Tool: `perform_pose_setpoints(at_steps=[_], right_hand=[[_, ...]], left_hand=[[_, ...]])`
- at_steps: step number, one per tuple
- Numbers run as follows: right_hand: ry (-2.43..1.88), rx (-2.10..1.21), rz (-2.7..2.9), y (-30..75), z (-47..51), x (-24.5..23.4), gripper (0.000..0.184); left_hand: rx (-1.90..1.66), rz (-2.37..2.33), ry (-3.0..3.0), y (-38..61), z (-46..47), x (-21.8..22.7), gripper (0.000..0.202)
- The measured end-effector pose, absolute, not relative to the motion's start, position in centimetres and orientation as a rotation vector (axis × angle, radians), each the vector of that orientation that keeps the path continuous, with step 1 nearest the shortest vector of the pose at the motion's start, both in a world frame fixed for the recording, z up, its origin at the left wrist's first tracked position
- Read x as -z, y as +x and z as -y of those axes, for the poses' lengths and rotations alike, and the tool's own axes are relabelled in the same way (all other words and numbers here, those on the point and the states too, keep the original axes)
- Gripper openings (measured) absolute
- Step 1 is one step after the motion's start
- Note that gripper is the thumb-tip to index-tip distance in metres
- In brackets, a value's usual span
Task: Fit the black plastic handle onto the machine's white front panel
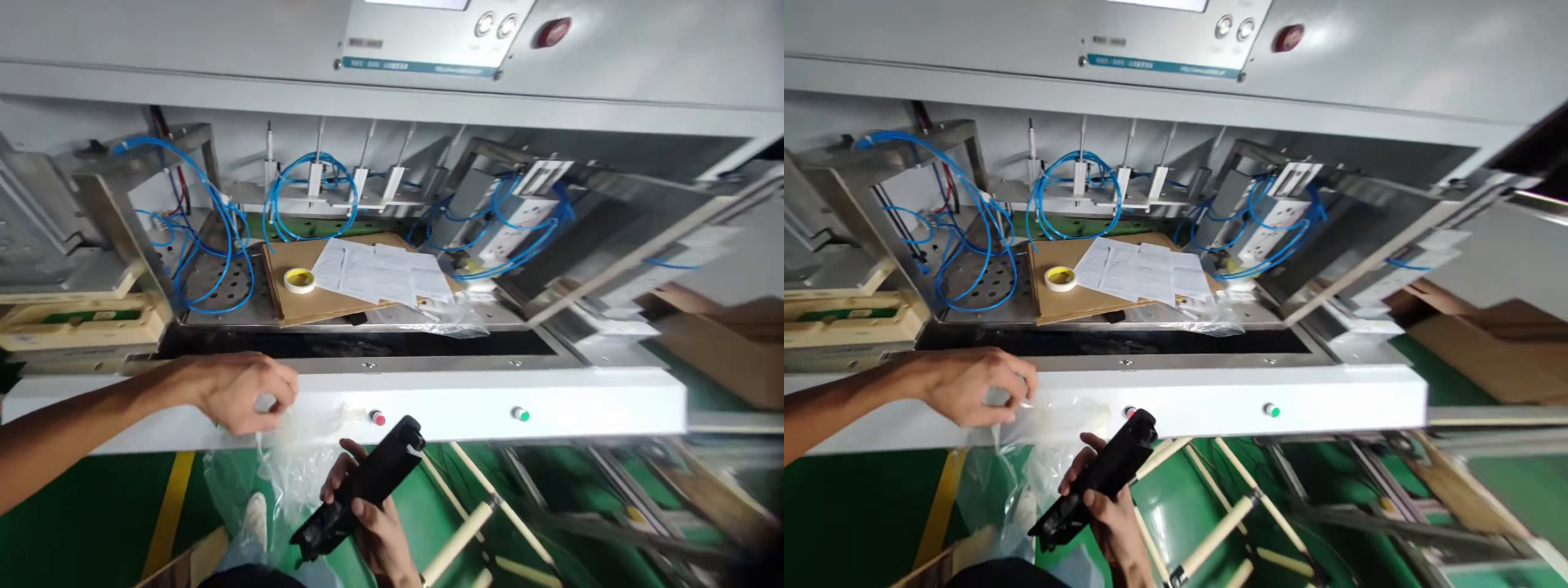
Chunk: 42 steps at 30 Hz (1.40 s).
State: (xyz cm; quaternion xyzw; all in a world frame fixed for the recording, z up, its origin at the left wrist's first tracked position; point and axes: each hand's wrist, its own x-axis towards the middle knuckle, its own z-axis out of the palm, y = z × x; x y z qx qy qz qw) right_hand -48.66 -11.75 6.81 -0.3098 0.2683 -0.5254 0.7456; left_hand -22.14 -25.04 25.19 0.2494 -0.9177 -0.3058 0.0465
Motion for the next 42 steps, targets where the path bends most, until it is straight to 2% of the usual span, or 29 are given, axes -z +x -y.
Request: perform_pose_setpoints(at_steps=[7,13,18,21,26,30,36,40,42], right_hand=[[-0.657,1.244,-0.89,-47.5,13.6,-6.6,0.083],[-0.8,0.997,-1.037,-49.6,18.0,-6.6,0.082],[-0.938,0.808,-0.994,-52.0,21.3,-7.9,0.074],[-1.006,0.731,-0.917,-52.7,22.5,-8.7,0.074],[-1.084,0.573,-0.907,-51.7,23.0,-9.0,0.046],[-1.143,0.55,-1.01,-51.9,22.5,-8.5,0.039],[-1.195,0.661,-1.203,-54.0,20.8,-7.8,0.049],[-1.141,0.677,-1.216,-54.1,19.8,-8.4,0.047],[-1.061,0.757,-1.168,-53.8,19.7,-8.8,0.054]], left_hand=[[1.004,2.67,1.343,-22.2,31.6,-21.9,0.02],[0.982,2.572,1.571,-21.9,34.3,-17.6,0.017],[1.109,2.516,1.589,-20.3,33.6,-18.2,0.025],[0.998,2.439,1.685,-19.6,32.8,-18.7,0.031],[0.778,2.446,1.926,-19.4,32.6,-17.4,0.025],[0.694,2.416,1.983,-19.7,32.6,-16.0,0.024],[0.607,2.242,2.044,-21.3,32.6,-13.8,0.026],[0.663,2.172,2.013,-23.0,32.4,-12.3,0.021],[0.71,2.162,1.954,-23.4,32.4,-11.9,0.018]])
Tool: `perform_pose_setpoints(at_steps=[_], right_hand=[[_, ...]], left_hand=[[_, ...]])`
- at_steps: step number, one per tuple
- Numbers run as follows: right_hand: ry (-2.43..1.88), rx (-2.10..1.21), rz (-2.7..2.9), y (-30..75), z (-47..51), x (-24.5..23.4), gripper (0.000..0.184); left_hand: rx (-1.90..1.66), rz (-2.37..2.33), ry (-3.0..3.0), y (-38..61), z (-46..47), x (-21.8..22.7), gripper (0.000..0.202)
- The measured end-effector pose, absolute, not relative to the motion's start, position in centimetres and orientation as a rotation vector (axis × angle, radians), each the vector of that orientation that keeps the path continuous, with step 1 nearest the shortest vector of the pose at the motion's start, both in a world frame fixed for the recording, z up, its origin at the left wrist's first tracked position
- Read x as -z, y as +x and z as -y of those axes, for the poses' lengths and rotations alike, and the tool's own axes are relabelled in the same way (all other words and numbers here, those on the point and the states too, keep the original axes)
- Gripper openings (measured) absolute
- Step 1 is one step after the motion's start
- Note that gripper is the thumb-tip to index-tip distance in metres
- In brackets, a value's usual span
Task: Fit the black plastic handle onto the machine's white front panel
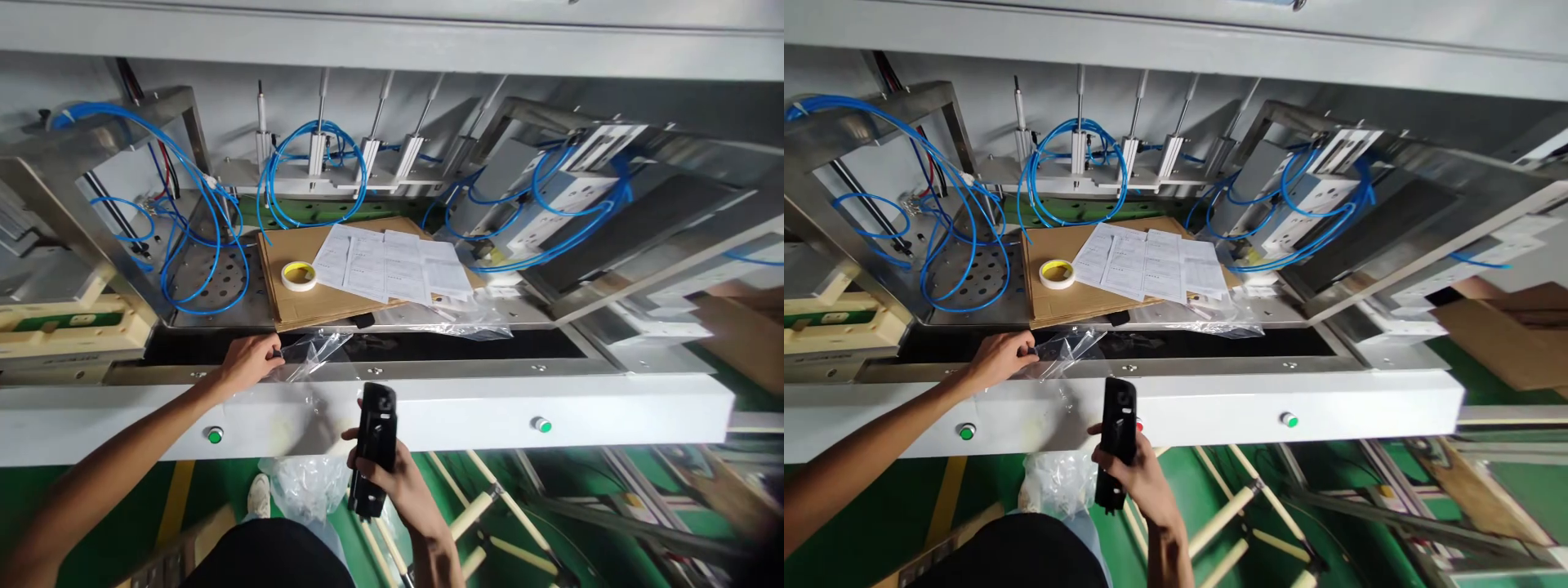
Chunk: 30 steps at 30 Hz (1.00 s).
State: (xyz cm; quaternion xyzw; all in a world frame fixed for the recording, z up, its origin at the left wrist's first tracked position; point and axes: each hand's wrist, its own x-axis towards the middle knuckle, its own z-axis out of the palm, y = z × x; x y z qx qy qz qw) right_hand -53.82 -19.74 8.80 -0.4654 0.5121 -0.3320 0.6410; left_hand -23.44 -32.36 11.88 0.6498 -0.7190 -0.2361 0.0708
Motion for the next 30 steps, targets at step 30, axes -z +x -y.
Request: perform_pose_setpoints(at_steps=[30], right_hand=[[-0.779,0.935,-1.158,-51.4,18.4,-7.1,0.072]], left_hand=[[0.209,2.411,1.579,-33.0,32.6,-12.0,0.048]])
